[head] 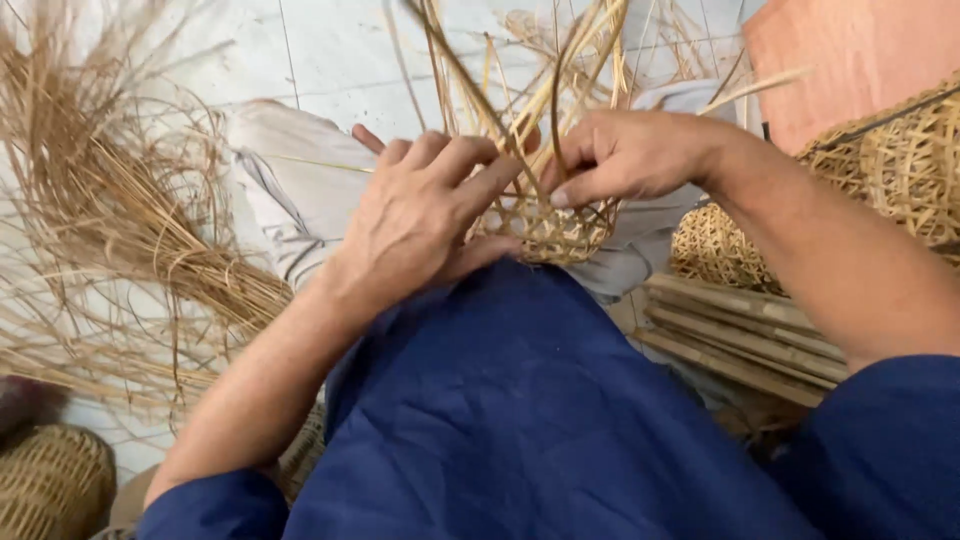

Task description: A person is weaving a small basket using thin strips of bamboo or similar natural fiber.

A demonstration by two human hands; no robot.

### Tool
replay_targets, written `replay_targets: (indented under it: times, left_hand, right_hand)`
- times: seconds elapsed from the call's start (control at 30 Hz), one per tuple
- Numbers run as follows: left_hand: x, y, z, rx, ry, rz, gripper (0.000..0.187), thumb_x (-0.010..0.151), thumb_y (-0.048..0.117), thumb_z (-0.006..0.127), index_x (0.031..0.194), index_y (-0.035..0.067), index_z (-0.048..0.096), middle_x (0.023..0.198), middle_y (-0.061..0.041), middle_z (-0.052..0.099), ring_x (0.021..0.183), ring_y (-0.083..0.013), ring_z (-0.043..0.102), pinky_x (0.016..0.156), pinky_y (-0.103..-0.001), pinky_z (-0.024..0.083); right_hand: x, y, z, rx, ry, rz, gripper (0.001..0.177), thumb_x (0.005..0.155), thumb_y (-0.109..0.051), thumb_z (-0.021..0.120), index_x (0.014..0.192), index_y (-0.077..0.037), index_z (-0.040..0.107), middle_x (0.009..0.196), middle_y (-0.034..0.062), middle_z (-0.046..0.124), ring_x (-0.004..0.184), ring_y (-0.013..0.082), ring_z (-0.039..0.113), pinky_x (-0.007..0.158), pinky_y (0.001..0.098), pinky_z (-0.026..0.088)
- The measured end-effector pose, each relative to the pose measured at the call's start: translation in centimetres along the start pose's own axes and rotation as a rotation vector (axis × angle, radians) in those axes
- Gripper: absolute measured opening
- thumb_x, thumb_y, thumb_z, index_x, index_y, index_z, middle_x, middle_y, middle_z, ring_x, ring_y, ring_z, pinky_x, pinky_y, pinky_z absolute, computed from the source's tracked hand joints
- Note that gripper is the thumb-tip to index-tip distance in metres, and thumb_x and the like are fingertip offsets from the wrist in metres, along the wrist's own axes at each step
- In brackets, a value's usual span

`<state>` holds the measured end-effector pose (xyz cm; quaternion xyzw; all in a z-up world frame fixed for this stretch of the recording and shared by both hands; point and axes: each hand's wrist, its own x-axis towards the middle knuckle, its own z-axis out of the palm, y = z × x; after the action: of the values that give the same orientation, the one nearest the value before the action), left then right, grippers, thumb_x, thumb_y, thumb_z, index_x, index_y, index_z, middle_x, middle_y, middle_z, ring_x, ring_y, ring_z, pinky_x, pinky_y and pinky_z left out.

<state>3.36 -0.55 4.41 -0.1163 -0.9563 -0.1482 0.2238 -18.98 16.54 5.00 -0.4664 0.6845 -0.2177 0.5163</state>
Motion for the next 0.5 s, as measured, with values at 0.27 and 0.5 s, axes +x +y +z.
replay_targets:
  times: [0.27,0.5]
  left_hand:
    - [0.9,-0.8,1.5,0.072,-0.106,0.017,0.059,0.088,0.054,0.076,0.133,0.016,0.067,0.110,-0.010,0.056,0.092,-0.0259,0.056,0.082,-0.042,0.044]
    - [0.3,-0.7,1.8,0.071,-0.131,0.044,0.048,0.093,0.053,0.074,0.122,0.015,0.072,0.084,-0.004,0.061,0.060,-0.0197,0.063,0.069,-0.038,0.051]
  right_hand:
    - [-0.4,0.0,0.6,0.006,0.030,0.044,0.015,0.086,-0.007,0.073,0.094,0.000,0.085,0.061,0.0045,0.066,0.047,0.0129,0.047,0.043,0.0277,0.036]
    - [-0.5,-0.7,1.2,-0.030,0.087,0.132,0.014,0.080,-0.014,0.084,0.088,-0.003,0.086,0.049,0.0010,0.058,0.039,0.0126,0.041,0.040,0.0284,0.031]
